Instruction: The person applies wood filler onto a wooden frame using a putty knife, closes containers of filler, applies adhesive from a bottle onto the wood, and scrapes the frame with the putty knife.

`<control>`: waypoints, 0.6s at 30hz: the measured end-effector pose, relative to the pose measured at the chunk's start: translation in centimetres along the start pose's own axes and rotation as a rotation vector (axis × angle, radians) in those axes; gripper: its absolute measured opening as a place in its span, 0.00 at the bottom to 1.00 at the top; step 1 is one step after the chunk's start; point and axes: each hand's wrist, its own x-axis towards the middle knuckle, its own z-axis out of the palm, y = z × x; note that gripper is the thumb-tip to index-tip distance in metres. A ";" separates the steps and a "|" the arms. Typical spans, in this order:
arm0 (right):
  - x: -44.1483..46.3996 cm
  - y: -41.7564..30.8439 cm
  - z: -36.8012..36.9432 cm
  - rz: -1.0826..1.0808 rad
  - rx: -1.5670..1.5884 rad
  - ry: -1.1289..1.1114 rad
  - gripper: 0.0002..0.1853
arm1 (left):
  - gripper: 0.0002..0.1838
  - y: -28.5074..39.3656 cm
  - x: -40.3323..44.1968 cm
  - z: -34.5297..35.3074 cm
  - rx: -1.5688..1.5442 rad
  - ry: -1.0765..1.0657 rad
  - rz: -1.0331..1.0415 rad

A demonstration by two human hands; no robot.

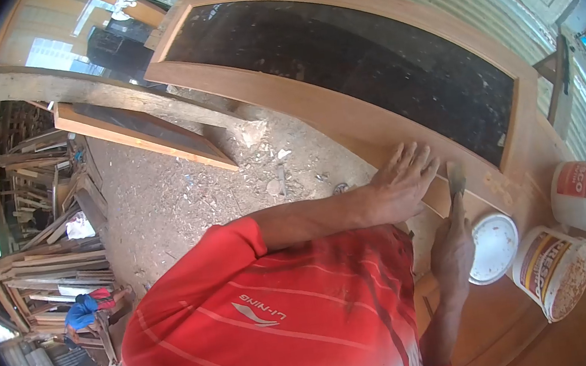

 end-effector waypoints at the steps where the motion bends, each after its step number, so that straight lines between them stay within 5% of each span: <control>1: -0.1 -1.3 -2.2 -0.182 0.168 0.142 0.35 | 0.55 1.1 0.0 -1.0 -0.188 0.242 0.048; 4: 0.0 -0.2 -3.1 -0.118 0.237 0.400 0.34 | 0.56 0.5 0.3 4.3 -0.196 0.361 0.275; 11: -0.4 4.3 3.3 0.022 0.433 0.021 0.34 | 0.55 2.3 -0.7 6.4 -0.213 0.513 0.109; 15: -0.3 5.3 3.0 -0.197 0.367 0.231 0.34 | 0.52 2.1 -0.7 6.2 -0.052 0.483 0.017; 18: 0.1 4.2 0.7 0.058 0.469 -0.075 0.34 | 0.50 1.7 -0.7 5.6 -0.074 0.440 -0.029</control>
